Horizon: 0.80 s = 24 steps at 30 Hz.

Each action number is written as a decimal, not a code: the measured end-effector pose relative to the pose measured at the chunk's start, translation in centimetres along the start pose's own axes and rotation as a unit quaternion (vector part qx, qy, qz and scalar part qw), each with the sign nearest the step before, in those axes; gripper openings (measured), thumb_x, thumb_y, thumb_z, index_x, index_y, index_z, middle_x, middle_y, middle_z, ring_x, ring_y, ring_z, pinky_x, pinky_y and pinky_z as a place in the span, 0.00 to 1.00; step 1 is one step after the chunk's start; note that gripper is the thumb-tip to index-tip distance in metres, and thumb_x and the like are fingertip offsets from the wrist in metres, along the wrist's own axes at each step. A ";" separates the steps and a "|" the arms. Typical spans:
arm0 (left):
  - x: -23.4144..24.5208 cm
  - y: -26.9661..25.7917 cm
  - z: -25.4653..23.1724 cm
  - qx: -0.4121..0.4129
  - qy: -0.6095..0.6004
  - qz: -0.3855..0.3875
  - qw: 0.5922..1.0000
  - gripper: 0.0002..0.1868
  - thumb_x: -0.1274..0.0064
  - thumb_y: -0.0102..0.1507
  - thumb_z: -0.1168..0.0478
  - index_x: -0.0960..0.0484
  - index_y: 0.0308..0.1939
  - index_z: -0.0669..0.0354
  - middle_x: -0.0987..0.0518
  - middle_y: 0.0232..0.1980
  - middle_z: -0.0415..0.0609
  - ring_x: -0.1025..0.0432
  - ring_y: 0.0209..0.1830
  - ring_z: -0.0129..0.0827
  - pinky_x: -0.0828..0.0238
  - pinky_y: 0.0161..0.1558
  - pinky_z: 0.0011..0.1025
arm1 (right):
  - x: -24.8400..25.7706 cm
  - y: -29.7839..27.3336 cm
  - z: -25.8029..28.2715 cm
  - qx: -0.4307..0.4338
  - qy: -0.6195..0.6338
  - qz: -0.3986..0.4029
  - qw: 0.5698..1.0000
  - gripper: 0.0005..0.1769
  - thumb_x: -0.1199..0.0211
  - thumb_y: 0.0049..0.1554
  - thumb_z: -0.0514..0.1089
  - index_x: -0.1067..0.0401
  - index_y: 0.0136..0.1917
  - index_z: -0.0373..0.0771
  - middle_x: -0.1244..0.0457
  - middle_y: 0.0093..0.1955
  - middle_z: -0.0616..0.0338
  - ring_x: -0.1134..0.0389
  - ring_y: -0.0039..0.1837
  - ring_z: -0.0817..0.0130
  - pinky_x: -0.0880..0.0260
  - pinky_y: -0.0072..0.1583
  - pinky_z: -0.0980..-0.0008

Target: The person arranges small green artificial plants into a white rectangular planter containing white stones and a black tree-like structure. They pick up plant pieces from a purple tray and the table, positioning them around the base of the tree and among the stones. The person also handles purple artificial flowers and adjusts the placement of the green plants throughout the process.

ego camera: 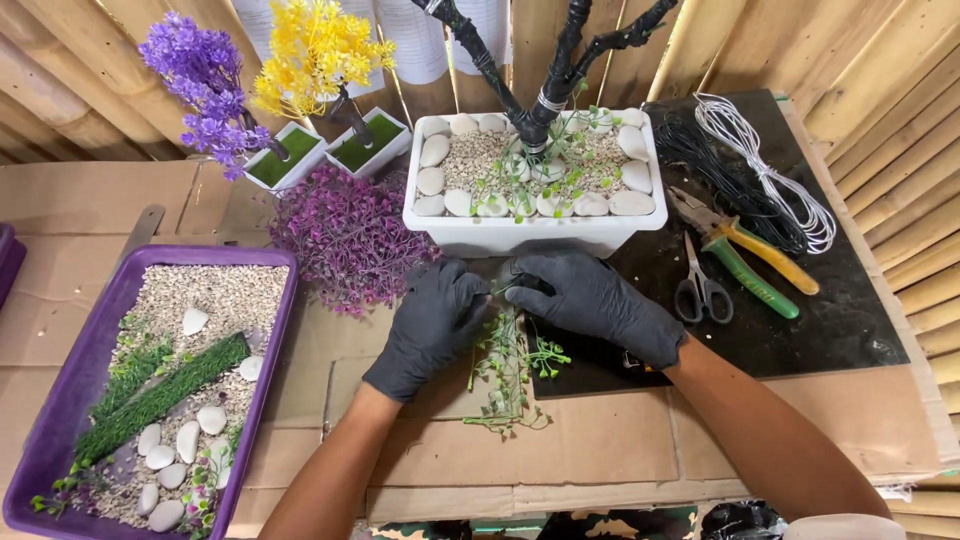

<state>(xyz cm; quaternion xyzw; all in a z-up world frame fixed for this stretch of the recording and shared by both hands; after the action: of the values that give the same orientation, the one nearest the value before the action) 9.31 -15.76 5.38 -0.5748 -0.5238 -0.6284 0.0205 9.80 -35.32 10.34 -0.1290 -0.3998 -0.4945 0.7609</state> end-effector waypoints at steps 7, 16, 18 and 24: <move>-1.8 -1.9 2.8 0.002 0.099 0.010 0.995 0.11 0.48 0.66 0.43 0.28 0.44 0.39 0.30 0.37 0.43 0.31 0.38 0.45 0.28 0.46 0.44 | 0.8 0.8 0.3 -0.076 -0.001 0.002 0.997 0.38 0.37 0.57 0.70 0.30 0.70 0.46 0.29 0.58 0.48 0.30 0.63 0.44 0.28 0.63 0.51; 5.8 1.5 -0.3 0.213 -0.226 0.083 0.947 0.22 0.36 0.63 0.51 0.20 0.51 0.66 0.19 0.42 0.67 0.25 0.47 0.62 0.28 0.54 0.52 | 1.8 0.9 2.3 -0.031 0.001 0.001 1.000 0.32 0.37 0.59 0.67 0.25 0.66 0.43 0.29 0.56 0.43 0.29 0.60 0.44 0.26 0.61 0.55; 7.5 2.1 -0.3 0.274 -0.340 0.032 0.899 0.19 0.33 0.58 0.60 0.18 0.49 0.66 0.16 0.42 0.62 0.23 0.48 0.52 0.27 0.57 0.45 | 1.2 0.8 1.9 0.012 -0.024 -0.004 1.000 0.28 0.38 0.62 0.62 0.25 0.64 0.40 0.30 0.58 0.40 0.29 0.60 0.42 0.27 0.62 0.55; 12.2 5.9 0.8 0.427 -0.451 -0.084 0.779 0.20 0.27 0.52 0.68 0.15 0.48 0.58 0.13 0.41 0.46 0.20 0.42 0.28 0.22 0.55 0.31 | -1.8 -0.2 -3.5 0.028 -0.016 -0.017 0.999 0.21 0.40 0.64 0.57 0.24 0.63 0.44 0.30 0.60 0.45 0.29 0.62 0.48 0.27 0.63 0.57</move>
<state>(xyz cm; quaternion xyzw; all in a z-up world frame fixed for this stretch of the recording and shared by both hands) 9.50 -10.89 18.03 -0.6782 -0.7343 -0.0089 -0.0277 10.95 -36.27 6.71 -0.1089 -0.4277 -0.4944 0.7489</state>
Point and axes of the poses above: each hand's wrist, its own y-axis towards the middle knuckle, its own x-axis out of the back of the hand, z = x × y, the point moved 4 cm from there along y, towards the middle knuckle
